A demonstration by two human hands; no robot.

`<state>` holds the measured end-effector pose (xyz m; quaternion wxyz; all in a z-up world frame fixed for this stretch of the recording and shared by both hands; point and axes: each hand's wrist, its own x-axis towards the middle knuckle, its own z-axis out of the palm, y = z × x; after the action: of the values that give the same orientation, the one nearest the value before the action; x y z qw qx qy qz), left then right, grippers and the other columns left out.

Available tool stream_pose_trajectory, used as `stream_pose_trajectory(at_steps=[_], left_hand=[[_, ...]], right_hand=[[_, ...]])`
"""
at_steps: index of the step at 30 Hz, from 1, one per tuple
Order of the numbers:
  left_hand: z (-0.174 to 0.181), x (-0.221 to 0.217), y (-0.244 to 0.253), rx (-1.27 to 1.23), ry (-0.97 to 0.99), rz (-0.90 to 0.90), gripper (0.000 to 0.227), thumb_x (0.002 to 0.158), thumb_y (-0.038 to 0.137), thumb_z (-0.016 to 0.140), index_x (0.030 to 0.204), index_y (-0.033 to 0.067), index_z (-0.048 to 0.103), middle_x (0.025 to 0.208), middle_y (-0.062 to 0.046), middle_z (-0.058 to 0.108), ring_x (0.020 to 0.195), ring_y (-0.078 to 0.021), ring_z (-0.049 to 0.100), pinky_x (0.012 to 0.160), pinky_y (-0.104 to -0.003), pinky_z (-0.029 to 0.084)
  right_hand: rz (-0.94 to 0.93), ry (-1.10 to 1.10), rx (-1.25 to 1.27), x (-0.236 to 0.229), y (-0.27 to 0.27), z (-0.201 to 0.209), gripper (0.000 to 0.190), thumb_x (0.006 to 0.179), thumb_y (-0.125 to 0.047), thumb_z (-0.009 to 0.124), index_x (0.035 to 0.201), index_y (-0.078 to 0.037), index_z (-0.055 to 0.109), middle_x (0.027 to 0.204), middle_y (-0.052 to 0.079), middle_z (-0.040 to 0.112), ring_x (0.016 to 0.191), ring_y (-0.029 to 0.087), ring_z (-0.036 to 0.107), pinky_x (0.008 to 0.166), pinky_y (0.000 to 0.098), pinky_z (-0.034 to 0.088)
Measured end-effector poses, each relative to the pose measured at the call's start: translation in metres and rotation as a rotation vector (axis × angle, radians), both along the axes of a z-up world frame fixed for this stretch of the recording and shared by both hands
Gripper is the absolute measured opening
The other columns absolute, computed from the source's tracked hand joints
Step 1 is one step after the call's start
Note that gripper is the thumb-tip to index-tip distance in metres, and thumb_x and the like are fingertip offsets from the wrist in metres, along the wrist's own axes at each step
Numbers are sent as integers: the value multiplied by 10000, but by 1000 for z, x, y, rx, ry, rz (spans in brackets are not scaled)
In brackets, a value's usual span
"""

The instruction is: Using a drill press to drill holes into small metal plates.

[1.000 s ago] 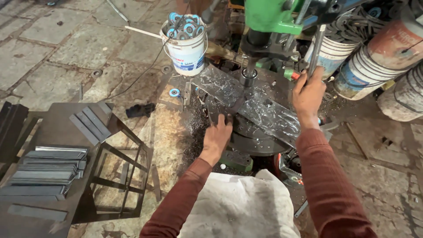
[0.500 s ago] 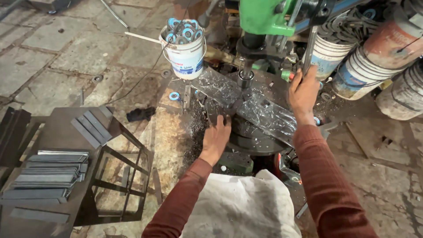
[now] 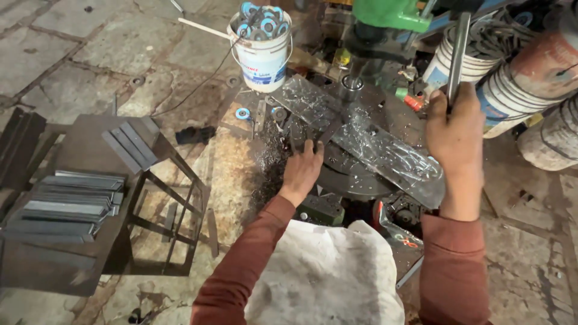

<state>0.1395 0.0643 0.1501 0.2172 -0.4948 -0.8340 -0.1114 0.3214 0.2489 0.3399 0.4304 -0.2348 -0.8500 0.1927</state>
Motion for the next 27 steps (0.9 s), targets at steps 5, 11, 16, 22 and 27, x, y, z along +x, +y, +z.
stream_pose_trajectory(at_steps=[5, 11, 16, 22, 27], left_hand=[[-15, -5, 5, 22, -64, -3, 460, 889, 66, 594, 1346, 22, 624, 1064, -136, 590, 657, -289, 718, 522, -365, 593], [-9, -2, 1, 19, -81, -13, 493, 879, 65, 586, 1369, 20, 598, 1058, -145, 555, 676, -304, 707, 545, -379, 591], [-2, -1, 0, 10, -108, -4, 486, 884, 64, 588, 1367, 15, 594, 1061, -142, 552, 751, -304, 713, 578, -376, 599], [-3, -4, 3, -48, -185, -3, 499, 915, 46, 567, 1413, 10, 556, 1084, -151, 556, 747, -316, 723, 581, -389, 601], [-14, -7, 7, -51, -143, 18, 500, 889, 53, 568, 1388, 31, 566, 1136, -173, 565, 743, -342, 727, 540, -378, 602]], right_hand=[[-17, -42, 25, 3, -1, 8, 202, 1087, -123, 627, 1079, 62, 546, 891, 289, 646, 854, 495, 654, 741, 510, 498], [1, -25, 69, 2, 3, -2, 169, 1102, -100, 631, 1085, 51, 558, 915, 259, 660, 855, 467, 656, 762, 494, 493], [16, 50, -22, -4, 2, -16, 123, 1092, -76, 600, 1130, 32, 554, 884, 194, 646, 784, 355, 669, 727, 438, 509], [40, 111, 12, -18, 10, -39, 100, 1122, -64, 561, 1111, 32, 535, 838, 187, 611, 732, 339, 621, 704, 436, 482], [24, 210, 145, -40, 39, -75, 113, 1102, -28, 536, 1197, 31, 518, 927, 249, 661, 865, 454, 677, 781, 474, 520]])
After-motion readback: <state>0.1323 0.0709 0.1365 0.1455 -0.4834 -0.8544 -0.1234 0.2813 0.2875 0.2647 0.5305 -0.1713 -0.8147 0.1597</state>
